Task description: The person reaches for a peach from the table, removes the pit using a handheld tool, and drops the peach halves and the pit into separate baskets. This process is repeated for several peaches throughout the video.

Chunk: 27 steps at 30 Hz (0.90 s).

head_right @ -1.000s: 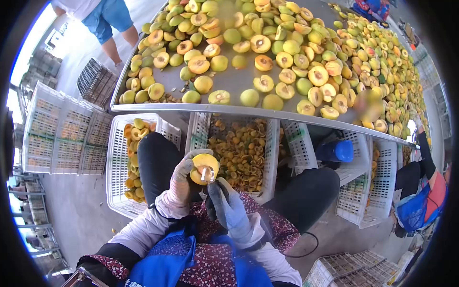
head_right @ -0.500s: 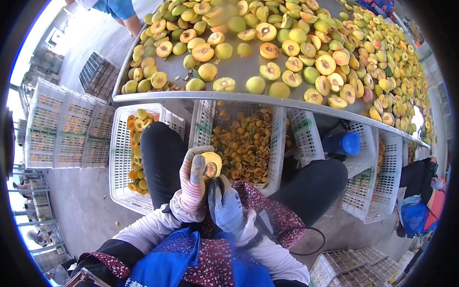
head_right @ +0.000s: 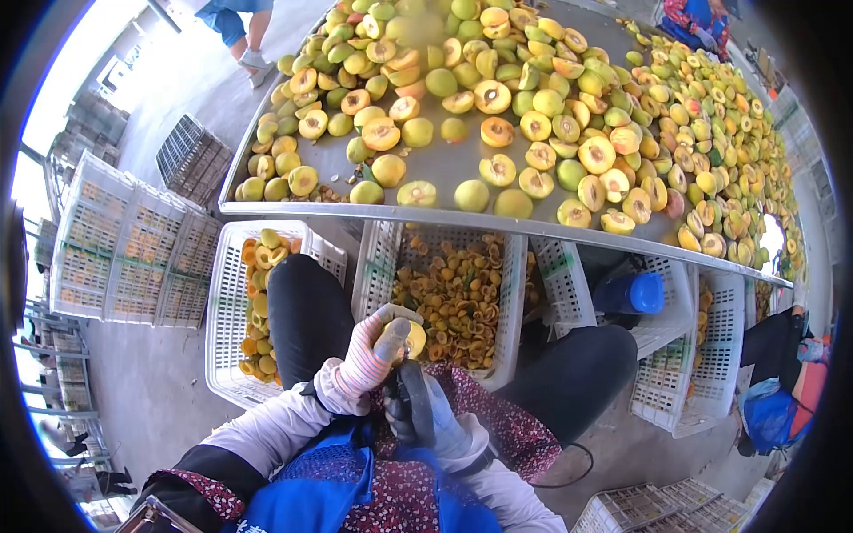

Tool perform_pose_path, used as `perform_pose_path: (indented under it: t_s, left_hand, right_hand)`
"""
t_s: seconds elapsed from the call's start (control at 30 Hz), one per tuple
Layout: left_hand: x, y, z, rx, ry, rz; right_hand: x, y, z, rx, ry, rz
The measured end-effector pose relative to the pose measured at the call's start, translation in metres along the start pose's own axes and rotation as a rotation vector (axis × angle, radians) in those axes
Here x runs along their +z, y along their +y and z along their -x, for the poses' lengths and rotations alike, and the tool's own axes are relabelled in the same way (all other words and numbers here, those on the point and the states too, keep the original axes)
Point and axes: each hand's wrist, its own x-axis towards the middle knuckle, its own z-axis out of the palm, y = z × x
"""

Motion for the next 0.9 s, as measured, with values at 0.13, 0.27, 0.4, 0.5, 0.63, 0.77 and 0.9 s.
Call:
perform_pose_path:
  t_s: [0.13,0.27,0.4,0.5,0.63,0.77,0.9]
  left_hand:
    - [-0.003,-0.002,-0.002,0.088,-0.049,-0.015]
    - [-0.012,-0.010,-0.009,0.071,-0.166,-0.042]
    - [-0.011,-0.012,-0.013,-0.053,-0.230,0.095]
    - [-0.003,-0.026,-0.012,-0.145,-0.133,0.312]
    - [0.007,-0.018,-0.005,-0.293,0.007,0.509]
    - [0.005,-0.006,-0.003,-0.516,0.133,0.761]
    - [-0.015,-0.007,-0.007,-0.341,0.397,0.530]
  right_hand:
    - [-0.020,0.010,-0.010,0.191,-0.354,-0.429]
    - [-0.022,0.008,-0.014,0.245,-0.734,-0.747]
    - [-0.019,0.011,-0.019,0.230,-0.955,-0.920]
    - [-0.016,0.006,-0.018,0.235,-1.006,-0.938]
    - [-0.018,0.008,-0.019,0.209,-0.958,-0.919]
    - [-0.019,0.008,-0.023,0.151,-0.972,-0.900]
    - [-0.028,-0.001,-0.023,0.013,-0.920,-0.859]
